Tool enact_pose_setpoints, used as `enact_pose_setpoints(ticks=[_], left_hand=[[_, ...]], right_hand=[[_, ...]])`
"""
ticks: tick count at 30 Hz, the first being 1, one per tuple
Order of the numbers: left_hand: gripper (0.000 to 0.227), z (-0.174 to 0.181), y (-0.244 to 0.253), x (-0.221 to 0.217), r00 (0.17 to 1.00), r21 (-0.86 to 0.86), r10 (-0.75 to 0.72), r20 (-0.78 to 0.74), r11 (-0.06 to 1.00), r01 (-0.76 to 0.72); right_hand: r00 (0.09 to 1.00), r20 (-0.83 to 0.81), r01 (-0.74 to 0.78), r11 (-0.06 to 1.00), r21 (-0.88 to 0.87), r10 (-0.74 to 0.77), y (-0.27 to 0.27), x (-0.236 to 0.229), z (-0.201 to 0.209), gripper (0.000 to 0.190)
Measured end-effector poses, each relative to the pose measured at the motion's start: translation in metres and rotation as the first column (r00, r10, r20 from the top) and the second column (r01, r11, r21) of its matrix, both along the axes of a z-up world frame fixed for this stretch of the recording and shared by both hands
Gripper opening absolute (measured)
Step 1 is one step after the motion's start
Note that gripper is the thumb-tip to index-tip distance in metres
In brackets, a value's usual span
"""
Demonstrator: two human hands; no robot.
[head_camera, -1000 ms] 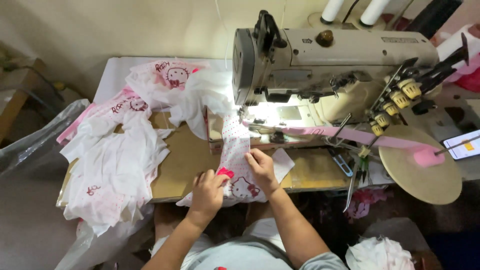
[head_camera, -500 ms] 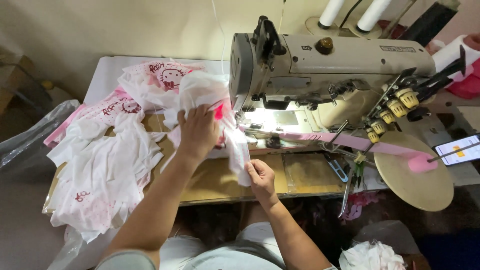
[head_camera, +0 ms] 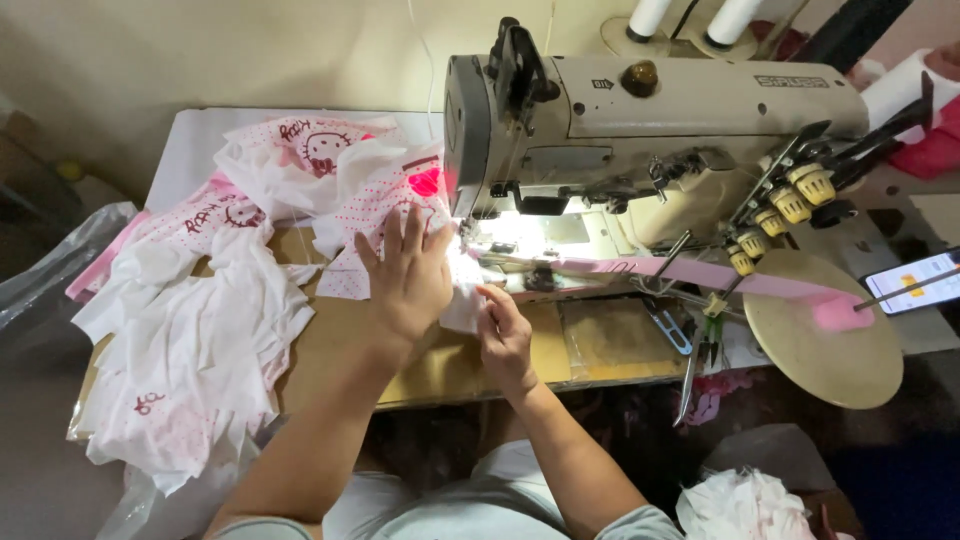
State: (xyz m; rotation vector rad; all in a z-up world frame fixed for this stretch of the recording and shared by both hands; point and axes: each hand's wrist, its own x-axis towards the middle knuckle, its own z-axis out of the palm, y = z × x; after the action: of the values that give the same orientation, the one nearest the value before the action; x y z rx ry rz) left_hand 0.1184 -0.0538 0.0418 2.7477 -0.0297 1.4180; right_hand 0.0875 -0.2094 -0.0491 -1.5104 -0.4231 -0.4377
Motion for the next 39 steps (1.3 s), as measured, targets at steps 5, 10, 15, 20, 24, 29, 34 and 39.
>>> enact_pose_setpoints(ticks=[5, 10, 15, 20, 24, 29, 34, 39], left_hand=[[0.036, 0.022, 0.016, 0.050, 0.728, -0.231, -0.127, -0.674, 0.972, -0.044], [0.044, -0.031, 0.042, 0.138, 0.730, -0.264, -0.084, -0.679, 0.955, -0.136], [0.044, -0.044, 0.085, 0.156, 0.708, -0.366, -0.174, -0.685, 0.922, -0.127], [0.020, -0.065, 0.050, -0.020, 0.802, -0.246, 0.076, -0.592, 0.931, -0.270], [0.030, 0.032, 0.019, -0.141, 0.435, -0.723, -0.651, -0.622, 0.691, 0.002], [0.069, 0.044, 0.034, -0.093, 0.676, -0.493, -0.651, -0.346, 0.739, 0.460], [0.052, -0.010, 0.079, -0.121, 0.584, -0.193, -0.318, -0.747, 0.944, 0.266], [0.050, 0.020, 0.061, -0.207, -0.337, -0.615, -0.578, -0.743, 0.789, 0.002]], right_hand=[[0.994, -0.019, 0.103, 0.987, -0.126, -0.106, 0.013, 0.007, 0.050, 0.022], [0.989, -0.072, 0.105, 0.949, -0.298, -0.132, 0.000, 0.010, 0.020, 0.034], [0.995, -0.081, -0.066, 0.982, -0.179, 0.052, -0.008, -0.012, 0.013, 0.045], [0.902, -0.303, -0.297, 0.951, 0.084, 0.308, -0.025, -0.026, 0.013, 0.045], [0.547, -0.565, -0.306, 0.776, 0.552, 0.618, 0.000, -0.010, -0.058, 0.053], [0.393, -0.605, -0.308, 0.719, 0.623, 0.692, 0.005, -0.085, 0.058, 0.005], [0.813, -0.461, -0.355, 0.930, 0.093, 0.357, -0.172, -0.015, 0.014, 0.009], [0.837, -0.465, -0.357, 0.356, -0.863, -0.289, -0.138, -0.027, 0.134, 0.042]])
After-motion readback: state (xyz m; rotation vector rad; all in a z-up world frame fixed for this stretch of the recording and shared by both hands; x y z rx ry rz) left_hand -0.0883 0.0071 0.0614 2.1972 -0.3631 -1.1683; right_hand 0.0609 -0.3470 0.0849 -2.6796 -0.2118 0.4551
